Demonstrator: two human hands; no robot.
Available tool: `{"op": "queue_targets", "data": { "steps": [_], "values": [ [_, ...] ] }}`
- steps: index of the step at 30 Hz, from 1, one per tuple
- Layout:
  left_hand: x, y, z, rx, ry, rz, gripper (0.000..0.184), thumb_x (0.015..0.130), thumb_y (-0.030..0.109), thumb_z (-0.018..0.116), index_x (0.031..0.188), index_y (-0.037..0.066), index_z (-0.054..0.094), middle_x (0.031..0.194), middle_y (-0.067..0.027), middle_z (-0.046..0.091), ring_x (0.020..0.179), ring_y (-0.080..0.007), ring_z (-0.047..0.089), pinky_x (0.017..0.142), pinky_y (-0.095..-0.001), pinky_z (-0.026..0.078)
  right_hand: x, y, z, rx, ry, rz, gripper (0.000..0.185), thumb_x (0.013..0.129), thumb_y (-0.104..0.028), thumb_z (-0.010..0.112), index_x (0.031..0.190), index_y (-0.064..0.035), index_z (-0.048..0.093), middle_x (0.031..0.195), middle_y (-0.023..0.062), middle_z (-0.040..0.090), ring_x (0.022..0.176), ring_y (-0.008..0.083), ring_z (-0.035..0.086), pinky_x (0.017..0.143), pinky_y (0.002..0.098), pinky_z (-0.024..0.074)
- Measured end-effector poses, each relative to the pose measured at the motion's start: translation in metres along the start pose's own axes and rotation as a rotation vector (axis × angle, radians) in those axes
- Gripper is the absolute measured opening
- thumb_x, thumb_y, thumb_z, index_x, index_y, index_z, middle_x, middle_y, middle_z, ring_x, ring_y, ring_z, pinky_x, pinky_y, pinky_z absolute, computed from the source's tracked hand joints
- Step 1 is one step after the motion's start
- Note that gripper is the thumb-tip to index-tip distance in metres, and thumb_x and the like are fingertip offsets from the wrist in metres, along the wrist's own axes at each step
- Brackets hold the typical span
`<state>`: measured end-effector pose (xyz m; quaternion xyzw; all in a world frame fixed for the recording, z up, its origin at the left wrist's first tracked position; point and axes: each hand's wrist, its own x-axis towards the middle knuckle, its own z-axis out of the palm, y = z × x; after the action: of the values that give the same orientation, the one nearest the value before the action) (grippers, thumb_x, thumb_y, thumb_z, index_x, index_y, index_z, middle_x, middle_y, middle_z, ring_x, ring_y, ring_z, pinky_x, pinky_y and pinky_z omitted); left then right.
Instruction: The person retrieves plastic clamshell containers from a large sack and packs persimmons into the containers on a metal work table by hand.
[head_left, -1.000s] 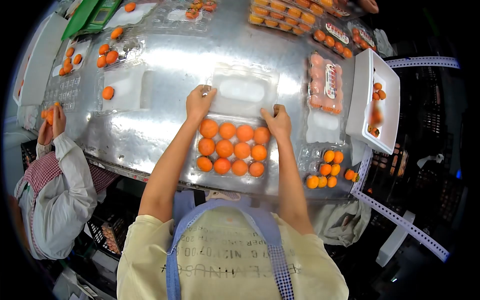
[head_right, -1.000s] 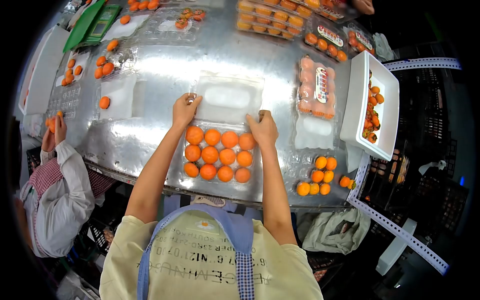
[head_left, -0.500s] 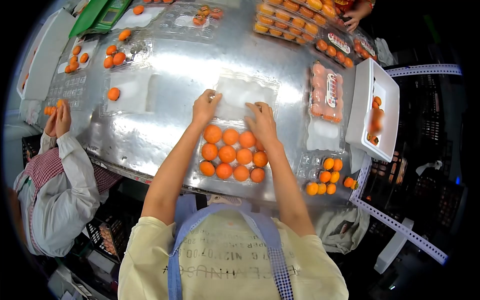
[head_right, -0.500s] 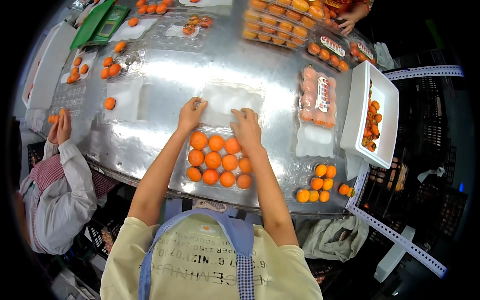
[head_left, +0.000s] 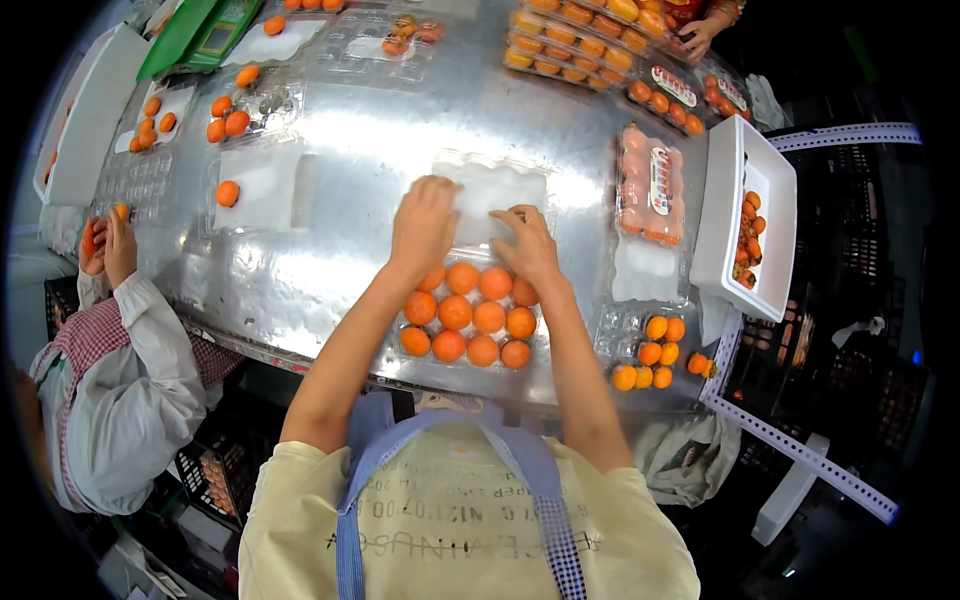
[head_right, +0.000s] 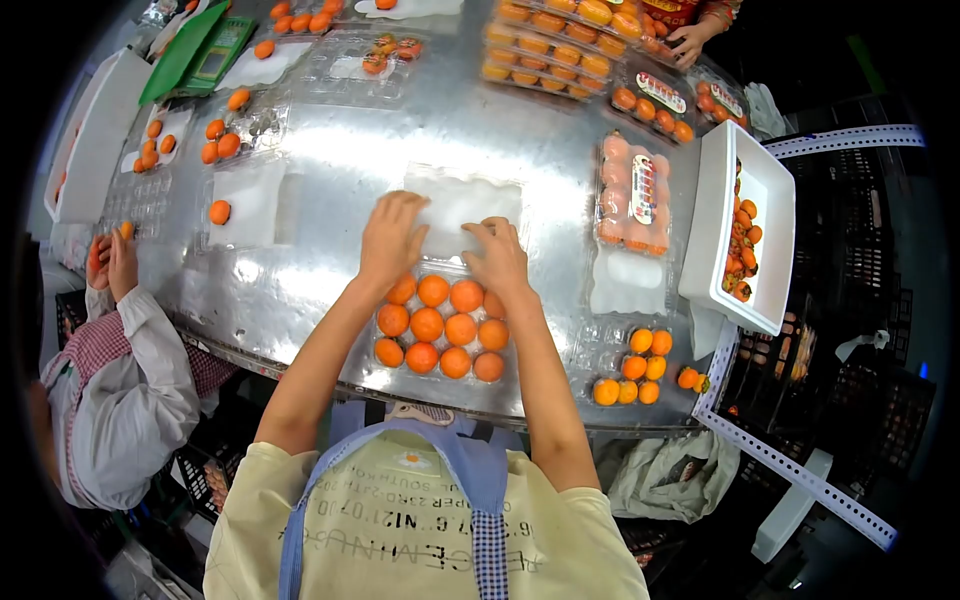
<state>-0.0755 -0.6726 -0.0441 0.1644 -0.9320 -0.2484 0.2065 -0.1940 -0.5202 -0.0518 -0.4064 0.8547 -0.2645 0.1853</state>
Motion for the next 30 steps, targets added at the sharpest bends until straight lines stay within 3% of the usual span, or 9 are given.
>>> {"op": "queue_targets", "data": {
  "steps": [10,13,16,17,20,22,24,27,30],
  "values": [
    [0.000,-0.012,0.022,0.072,-0.135,-0.037,0.034,0.068,0.011,0.069,0.101,0.005,0.062,0.114,-0.0103,0.055,0.110,-0.0275,0.048,0.092,-0.0376,0.038,-0.002,0.005,-0.006,0.029,0.043,0.010,0.039,0.073,-0.017,0.067,0.111,-0.0136,0.060,0.111,0.0075,0.051,0.107,0.0257,0.049,0.086,0.0368,0.0456],
    [0.003,-0.013,0.021,0.086,-0.158,-0.044,0.035,0.069,0.014,0.070,0.102,0.007,0.061,0.115,-0.0088,0.055,0.109,-0.0270,0.048,0.090,-0.0376,0.039,-0.007,-0.014,-0.027,0.155,0.139,-0.026,0.037,0.074,-0.015,0.066,0.110,-0.0066,0.059,0.102,0.0086,0.056,0.099,0.0266,0.053,0.086,0.0380,0.0454],
    [0.004,-0.016,0.024,0.106,-0.158,-0.055,0.035,0.069,0.016,0.071,0.102,0.009,0.061,0.115,-0.0074,0.055,0.107,-0.0267,0.050,0.089,-0.0375,0.041,-0.046,-0.084,-0.095,1.007,0.155,-0.094,0.033,0.075,-0.012,0.065,0.104,0.0001,0.058,0.094,0.0097,0.058,0.090,0.0262,0.057,0.085,0.0382,0.0454],
    [0.004,-0.017,0.026,0.111,-0.157,-0.055,0.036,0.068,0.016,0.071,0.102,0.009,0.061,0.115,-0.0071,0.055,0.107,-0.0266,0.050,0.088,-0.0374,0.042,-0.065,-0.103,-0.116,1.210,0.123,-0.252,0.027,0.076,-0.018,0.065,0.097,-0.0014,0.058,0.089,0.0092,0.059,0.083,0.0248,0.058,0.079,0.0398,0.0458],
    [0.006,-0.015,0.023,0.103,-0.176,-0.064,0.035,0.069,0.017,0.071,0.102,0.010,0.061,0.114,-0.0064,0.055,0.106,-0.0264,0.051,0.088,-0.0370,0.043,-0.099,-0.156,-0.163,1.671,-0.243,-1.131,0.028,0.080,-0.033,0.065,0.076,-0.0060,0.059,0.074,0.0077,0.062,0.064,0.0206,0.060,0.063,0.0447,0.0469],
    [0.005,-0.014,0.021,0.077,-0.157,-0.045,0.035,0.068,0.015,0.071,0.101,0.009,0.061,0.112,-0.0075,0.055,0.105,-0.0270,0.051,0.087,-0.0374,0.043,-0.106,-0.179,-0.175,1.756,-0.257,-1.356,0.011,0.083,-0.014,0.059,0.079,-0.0050,0.063,0.075,0.0122,0.065,0.062,0.0207,0.063,0.058,0.0336,0.0488],
    [0.004,-0.015,0.021,0.073,-0.148,-0.031,0.035,0.068,0.014,0.071,0.101,0.008,0.061,0.112,-0.0076,0.055,0.106,-0.0269,0.051,0.088,-0.0372,0.043,-0.129,-0.192,-0.185,1.773,-0.100,-1.222,0.013,0.081,-0.002,0.053,0.072,-0.0046,0.062,0.070,0.0105,0.061,0.062,0.0181,0.060,0.076,0.0353,0.0506],
    [0.002,-0.016,0.020,0.065,-0.153,-0.030,0.036,0.068,0.015,0.071,0.102,0.008,0.060,0.112,-0.0075,0.055,0.106,-0.0267,0.051,0.088,-0.0369,0.043,-0.153,-0.202,-0.186,1.811,0.046,-1.112,0.018,0.079,0.007,0.050,0.069,-0.0027,0.061,0.066,0.0094,0.059,0.060,0.0154,0.057,0.083,0.0362,0.0525],
    [0.003,-0.019,0.020,0.066,-0.162,-0.008,0.036,0.069,0.016,0.071,0.102,0.009,0.060,0.113,-0.0073,0.055,0.107,-0.0263,0.050,0.088,-0.0368,0.043,-0.149,-0.208,-0.181,1.837,0.056,-1.139,0.018,0.079,0.006,0.050,0.068,-0.0020,0.061,0.066,0.0095,0.059,0.059,0.0156,0.057,0.081,0.0371,0.0529]
  ]
}}
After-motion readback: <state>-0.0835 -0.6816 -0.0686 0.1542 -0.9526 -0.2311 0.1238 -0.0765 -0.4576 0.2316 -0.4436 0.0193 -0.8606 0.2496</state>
